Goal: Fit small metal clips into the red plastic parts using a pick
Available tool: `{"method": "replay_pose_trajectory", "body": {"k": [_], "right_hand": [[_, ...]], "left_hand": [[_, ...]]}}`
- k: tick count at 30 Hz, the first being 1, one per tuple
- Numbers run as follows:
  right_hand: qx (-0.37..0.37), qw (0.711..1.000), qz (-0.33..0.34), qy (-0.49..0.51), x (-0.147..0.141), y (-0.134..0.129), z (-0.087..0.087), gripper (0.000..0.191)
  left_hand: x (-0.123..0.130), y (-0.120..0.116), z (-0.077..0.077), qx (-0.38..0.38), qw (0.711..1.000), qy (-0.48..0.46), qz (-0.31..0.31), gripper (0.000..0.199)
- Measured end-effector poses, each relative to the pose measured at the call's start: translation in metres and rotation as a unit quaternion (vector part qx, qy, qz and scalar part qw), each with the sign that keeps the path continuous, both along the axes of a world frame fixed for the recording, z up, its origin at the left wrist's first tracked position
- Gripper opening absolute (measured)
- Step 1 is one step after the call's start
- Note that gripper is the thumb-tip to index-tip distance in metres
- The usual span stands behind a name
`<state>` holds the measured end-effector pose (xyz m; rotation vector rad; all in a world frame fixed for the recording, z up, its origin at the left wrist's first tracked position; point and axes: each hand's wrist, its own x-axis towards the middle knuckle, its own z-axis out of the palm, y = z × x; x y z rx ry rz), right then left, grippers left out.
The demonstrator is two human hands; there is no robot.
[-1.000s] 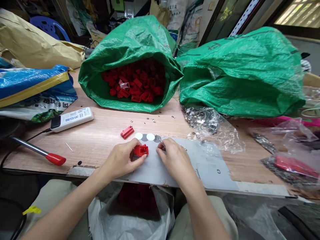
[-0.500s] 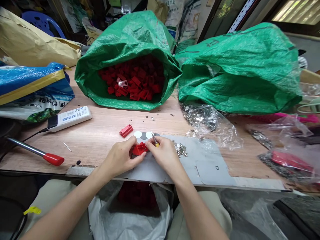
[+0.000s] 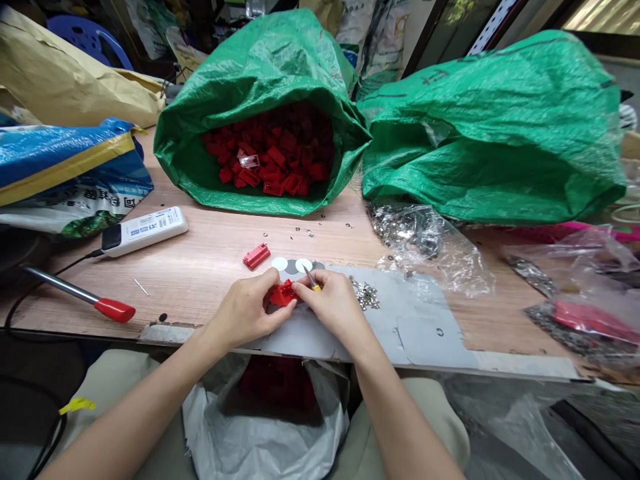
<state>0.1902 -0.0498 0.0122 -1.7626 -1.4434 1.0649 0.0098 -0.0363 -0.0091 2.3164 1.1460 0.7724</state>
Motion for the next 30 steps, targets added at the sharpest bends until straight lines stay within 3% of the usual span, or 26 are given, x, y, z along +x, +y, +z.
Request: {"method": "replay_pose_trajectory", "body": {"k": [6, 15, 30], "right_hand": [[-0.085, 0.984, 0.097, 0.121, 0.021, -0.005, 0.008, 0.041], [-0.076, 0.99, 0.043, 0.111, 0.012, -0.01, -0.001, 0.039], [-0.093, 0.987, 0.061, 0.115, 0.012, -0.009, -0.002, 0.028]], "left_hand": [[-0.001, 0.0, 0.002, -0.007, 1.0, -0.011, -0.004, 0.025], [-0.002, -0.001, 0.004, -0.021, 1.0, -0.016, -0.015, 0.021], [-0.002, -0.002, 0.004, -0.004, 1.0, -0.007, -0.014, 0.019]]}}
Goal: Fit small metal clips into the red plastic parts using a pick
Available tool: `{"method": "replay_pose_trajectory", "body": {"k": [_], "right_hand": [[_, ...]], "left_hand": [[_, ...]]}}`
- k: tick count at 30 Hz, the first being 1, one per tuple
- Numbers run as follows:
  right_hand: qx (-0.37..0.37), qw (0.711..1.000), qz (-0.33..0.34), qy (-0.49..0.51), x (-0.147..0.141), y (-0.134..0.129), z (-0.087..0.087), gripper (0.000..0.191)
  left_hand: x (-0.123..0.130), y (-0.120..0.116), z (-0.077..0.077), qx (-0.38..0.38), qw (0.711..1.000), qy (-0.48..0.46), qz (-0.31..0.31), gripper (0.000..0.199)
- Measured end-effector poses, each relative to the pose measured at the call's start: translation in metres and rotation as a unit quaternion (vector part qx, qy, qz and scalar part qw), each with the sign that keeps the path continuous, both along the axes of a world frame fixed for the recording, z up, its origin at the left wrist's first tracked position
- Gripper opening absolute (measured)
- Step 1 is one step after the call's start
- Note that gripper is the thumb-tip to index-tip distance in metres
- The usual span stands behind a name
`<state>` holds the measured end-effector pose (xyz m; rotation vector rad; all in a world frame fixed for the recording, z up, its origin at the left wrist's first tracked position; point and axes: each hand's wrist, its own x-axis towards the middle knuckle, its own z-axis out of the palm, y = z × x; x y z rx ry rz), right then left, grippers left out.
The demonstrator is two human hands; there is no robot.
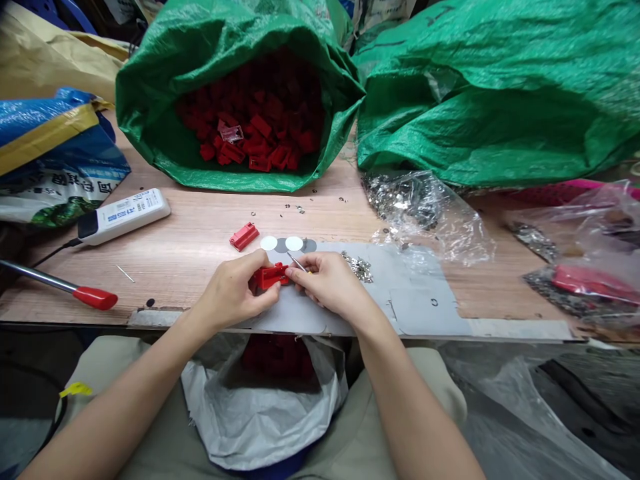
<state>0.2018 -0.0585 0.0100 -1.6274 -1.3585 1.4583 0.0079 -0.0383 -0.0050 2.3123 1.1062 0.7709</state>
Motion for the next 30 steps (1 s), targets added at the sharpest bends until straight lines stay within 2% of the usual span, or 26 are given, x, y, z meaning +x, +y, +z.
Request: {"method": "replay_pose_trajectory", "body": {"k": [12, 17, 20, 25, 30], "right_hand": [[-0.01, 1.0, 0.012, 0.005, 0.004, 0.002, -0.003, 0.029], [0.004, 1.0, -0.006, -0.008, 0.001, 0.001, -0.001, 0.028], [0.03, 0.998, -0.025, -0.049, -0.003, 0.0, 0.001, 0.026], [0.118, 0.979, -0.048, -0.156, -0.01, -0.002, 0.004, 0.019], [0.153, 0.969, -0.047, -0.186, -0.014, -0.003, 0.002, 0.015]], "left_hand": [[0.0, -0.001, 0.0, 0.007, 1.0, 0.003, -0.002, 0.017], [0.0, -0.001, 0.0, 0.011, 1.0, 0.005, -0.001, 0.018], [0.0, -0.001, -0.001, 0.018, 1.0, 0.007, -0.004, 0.02], [0.0, -0.001, -0.004, 0.028, 1.0, 0.01, -0.008, 0.021], [0.001, -0.001, -0.005, 0.035, 0.999, 0.01, -0.007, 0.022]]}}
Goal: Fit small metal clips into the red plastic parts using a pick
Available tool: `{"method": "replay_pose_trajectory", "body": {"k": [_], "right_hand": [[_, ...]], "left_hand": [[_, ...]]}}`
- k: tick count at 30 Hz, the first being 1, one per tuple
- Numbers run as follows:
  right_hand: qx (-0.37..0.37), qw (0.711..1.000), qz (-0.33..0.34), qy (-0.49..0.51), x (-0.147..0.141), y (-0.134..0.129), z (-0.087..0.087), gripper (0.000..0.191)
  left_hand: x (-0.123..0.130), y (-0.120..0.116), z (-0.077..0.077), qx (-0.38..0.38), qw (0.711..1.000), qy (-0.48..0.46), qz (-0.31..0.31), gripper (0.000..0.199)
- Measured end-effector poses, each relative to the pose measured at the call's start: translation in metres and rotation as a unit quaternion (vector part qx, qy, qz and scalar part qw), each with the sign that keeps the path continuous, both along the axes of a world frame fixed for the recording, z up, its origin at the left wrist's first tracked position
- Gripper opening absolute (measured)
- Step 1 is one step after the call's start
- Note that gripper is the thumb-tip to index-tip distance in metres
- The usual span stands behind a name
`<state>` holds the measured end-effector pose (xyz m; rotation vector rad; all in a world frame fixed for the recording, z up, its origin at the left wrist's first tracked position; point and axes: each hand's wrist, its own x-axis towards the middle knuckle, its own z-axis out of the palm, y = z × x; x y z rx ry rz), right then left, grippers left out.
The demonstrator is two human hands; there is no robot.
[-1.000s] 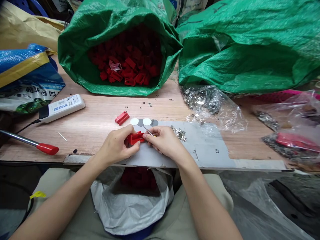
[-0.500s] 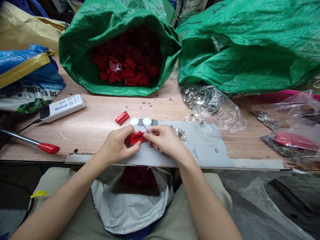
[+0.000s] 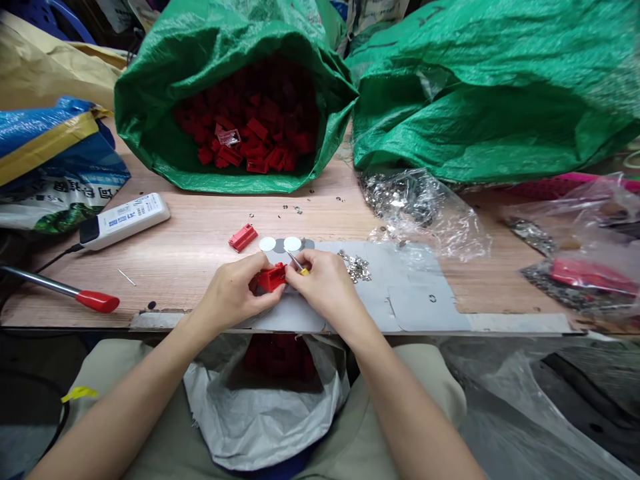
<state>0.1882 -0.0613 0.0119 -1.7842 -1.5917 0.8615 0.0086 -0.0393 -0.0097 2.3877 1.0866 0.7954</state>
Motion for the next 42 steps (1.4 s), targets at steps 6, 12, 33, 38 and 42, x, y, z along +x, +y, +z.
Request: {"method": "replay_pose_trajectory", "body": {"k": [6, 12, 33, 38, 42], "right_hand": [[0.002, 1.0, -0.006, 0.013, 0.0, -0.001, -0.002, 0.013], [-0.005, 1.0, 0.0, 0.017, 0.0, 0.001, -0.003, 0.013], [-0.182, 0.961, 0.148, 0.145, 0.044, -0.001, 0.005, 0.048], [-0.176, 0.959, 0.162, 0.151, 0.041, 0.0, 0.005, 0.041], [-0.173, 0.957, 0.169, 0.161, 0.04, 0.0, 0.004, 0.039]], "left_hand": [[0.001, 0.001, -0.001, 0.007, 1.0, 0.0, 0.002, 0.022], [0.002, 0.001, -0.002, 0.002, 1.0, -0.002, 0.001, 0.023], [0.005, -0.001, 0.002, 0.014, 0.994, 0.112, 0.006, 0.018], [0.005, -0.001, 0.003, 0.014, 0.992, 0.126, 0.01, 0.018], [0.004, -0.001, 0.003, 0.014, 0.991, 0.135, 0.011, 0.017]]}}
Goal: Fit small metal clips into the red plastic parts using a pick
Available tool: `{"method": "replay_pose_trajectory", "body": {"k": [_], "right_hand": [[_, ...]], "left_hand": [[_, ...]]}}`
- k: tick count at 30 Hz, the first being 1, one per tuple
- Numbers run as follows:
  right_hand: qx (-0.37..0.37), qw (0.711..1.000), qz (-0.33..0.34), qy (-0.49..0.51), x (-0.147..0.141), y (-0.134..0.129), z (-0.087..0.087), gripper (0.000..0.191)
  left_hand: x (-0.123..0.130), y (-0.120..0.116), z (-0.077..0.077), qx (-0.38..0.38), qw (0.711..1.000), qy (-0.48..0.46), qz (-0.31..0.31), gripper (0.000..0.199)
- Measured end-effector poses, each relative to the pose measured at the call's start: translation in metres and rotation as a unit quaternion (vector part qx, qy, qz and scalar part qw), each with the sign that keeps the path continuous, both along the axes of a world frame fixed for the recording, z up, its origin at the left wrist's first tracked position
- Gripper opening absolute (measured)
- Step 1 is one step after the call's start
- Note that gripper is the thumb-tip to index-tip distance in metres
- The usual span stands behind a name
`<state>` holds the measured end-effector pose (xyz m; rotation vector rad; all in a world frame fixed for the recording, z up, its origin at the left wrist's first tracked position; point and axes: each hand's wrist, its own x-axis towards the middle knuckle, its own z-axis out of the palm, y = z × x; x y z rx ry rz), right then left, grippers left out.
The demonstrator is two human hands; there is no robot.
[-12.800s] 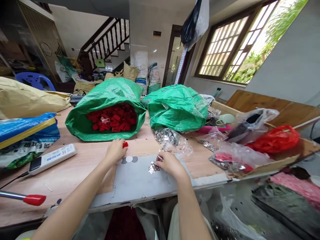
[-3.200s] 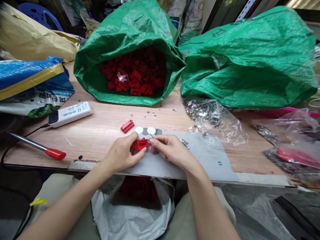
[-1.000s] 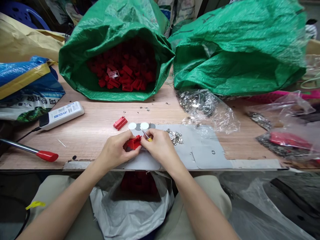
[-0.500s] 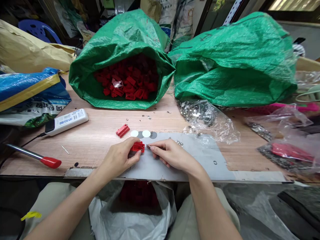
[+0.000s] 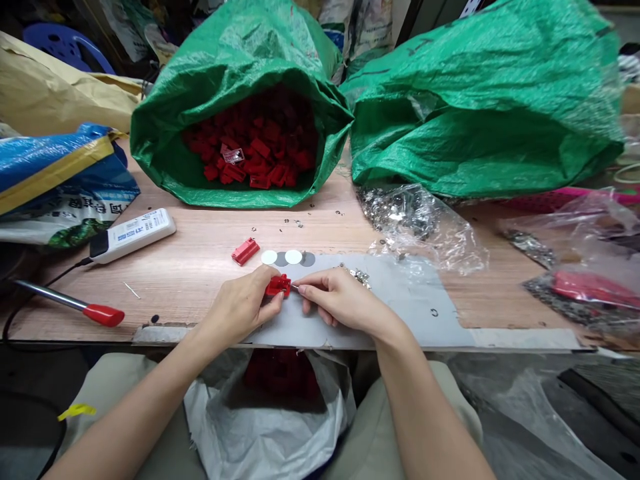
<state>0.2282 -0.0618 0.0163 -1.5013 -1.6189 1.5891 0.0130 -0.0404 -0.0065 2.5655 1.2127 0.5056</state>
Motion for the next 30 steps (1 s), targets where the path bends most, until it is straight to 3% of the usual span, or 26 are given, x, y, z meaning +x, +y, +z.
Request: {"method": "replay_pose_trajectory", "body": {"k": [17, 30], "right_hand": [[-0.041, 0.998, 0.013, 0.035, 0.0009, 0.0026, 0.0049, 0.041], [-0.032, 0.999, 0.001, 0.027, -0.0018, 0.003, 0.0001, 0.037]], "left_hand": [[0.0, -0.0002, -0.0018, -0.001, 1.0, 0.005, 0.002, 0.018], [-0.0005, -0.0006, -0.0032, 0.005, 1.0, 0.004, -0.006, 0.018]]}}
